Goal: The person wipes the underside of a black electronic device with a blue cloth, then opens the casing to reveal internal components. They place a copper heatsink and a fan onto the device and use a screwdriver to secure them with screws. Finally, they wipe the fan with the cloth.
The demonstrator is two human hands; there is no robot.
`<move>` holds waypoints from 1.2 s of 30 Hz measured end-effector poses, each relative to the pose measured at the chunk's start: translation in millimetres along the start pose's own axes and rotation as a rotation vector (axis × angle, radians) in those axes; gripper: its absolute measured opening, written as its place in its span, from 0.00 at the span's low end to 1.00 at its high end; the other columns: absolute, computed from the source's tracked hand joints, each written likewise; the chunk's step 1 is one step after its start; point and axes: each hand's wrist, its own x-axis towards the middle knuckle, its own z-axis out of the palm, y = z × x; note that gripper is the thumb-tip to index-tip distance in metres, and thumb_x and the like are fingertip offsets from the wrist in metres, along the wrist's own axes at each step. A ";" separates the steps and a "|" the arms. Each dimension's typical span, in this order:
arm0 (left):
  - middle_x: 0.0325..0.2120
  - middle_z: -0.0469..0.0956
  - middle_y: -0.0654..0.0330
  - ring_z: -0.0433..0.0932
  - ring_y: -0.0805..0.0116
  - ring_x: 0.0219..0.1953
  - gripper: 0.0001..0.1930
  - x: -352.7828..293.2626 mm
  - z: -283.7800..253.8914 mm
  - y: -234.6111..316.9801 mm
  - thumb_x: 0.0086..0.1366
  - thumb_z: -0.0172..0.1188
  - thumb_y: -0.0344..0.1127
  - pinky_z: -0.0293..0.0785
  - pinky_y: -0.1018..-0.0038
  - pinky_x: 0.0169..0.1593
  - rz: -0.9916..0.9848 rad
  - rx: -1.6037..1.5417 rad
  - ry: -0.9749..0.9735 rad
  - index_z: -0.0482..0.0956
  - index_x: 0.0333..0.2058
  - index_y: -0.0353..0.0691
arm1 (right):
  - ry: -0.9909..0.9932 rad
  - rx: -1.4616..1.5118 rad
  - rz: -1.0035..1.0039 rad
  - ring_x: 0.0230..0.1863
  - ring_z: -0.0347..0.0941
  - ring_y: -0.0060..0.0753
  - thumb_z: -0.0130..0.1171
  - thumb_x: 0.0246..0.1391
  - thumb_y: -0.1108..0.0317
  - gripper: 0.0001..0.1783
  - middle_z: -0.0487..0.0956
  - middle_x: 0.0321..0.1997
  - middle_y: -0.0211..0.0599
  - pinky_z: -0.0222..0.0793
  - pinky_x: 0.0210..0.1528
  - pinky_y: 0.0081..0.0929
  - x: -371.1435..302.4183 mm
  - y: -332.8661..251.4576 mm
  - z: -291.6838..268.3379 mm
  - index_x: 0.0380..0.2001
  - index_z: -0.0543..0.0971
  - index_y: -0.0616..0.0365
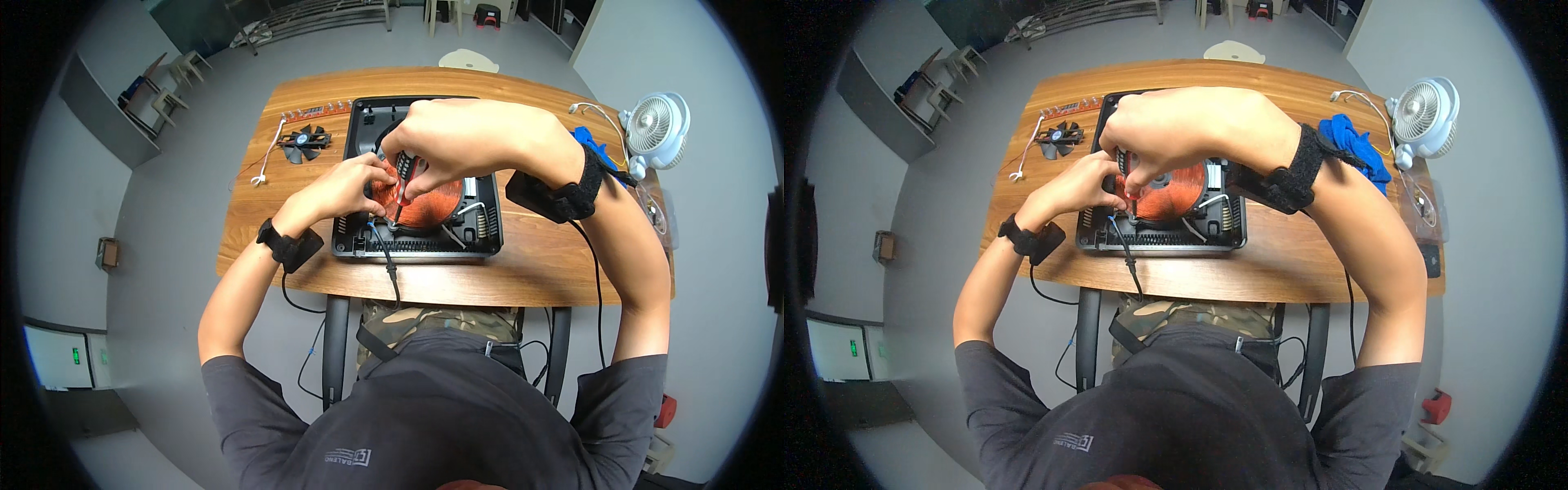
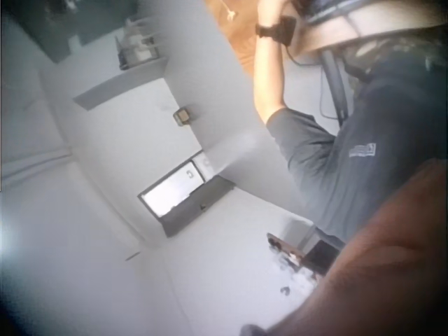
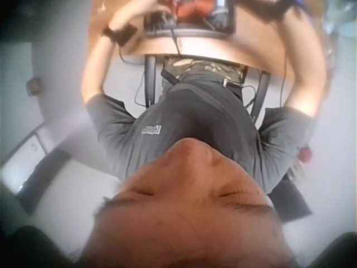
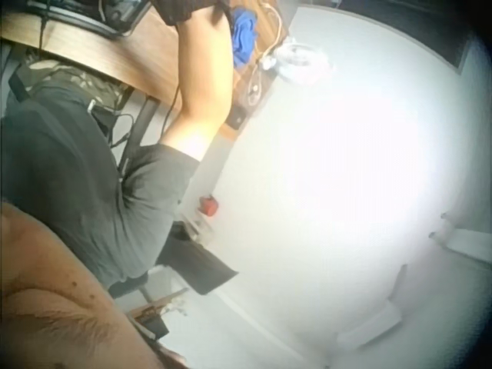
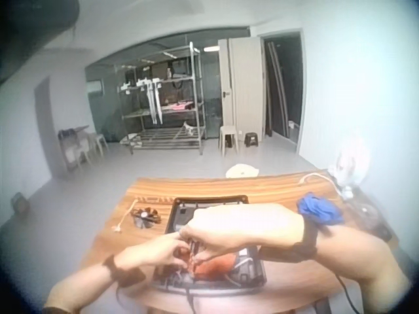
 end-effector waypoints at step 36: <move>0.44 0.84 0.49 0.82 0.52 0.49 0.30 1.0 -5.3 3.4 0.47 0.81 0.38 0.78 0.62 0.53 -0.138 -0.187 -0.010 0.80 0.49 0.36 | -0.036 -0.201 -0.031 0.27 0.78 0.52 0.69 0.53 0.58 0.17 0.81 0.24 0.51 0.75 0.33 0.42 34.7 -26.1 3.5 0.28 0.84 0.66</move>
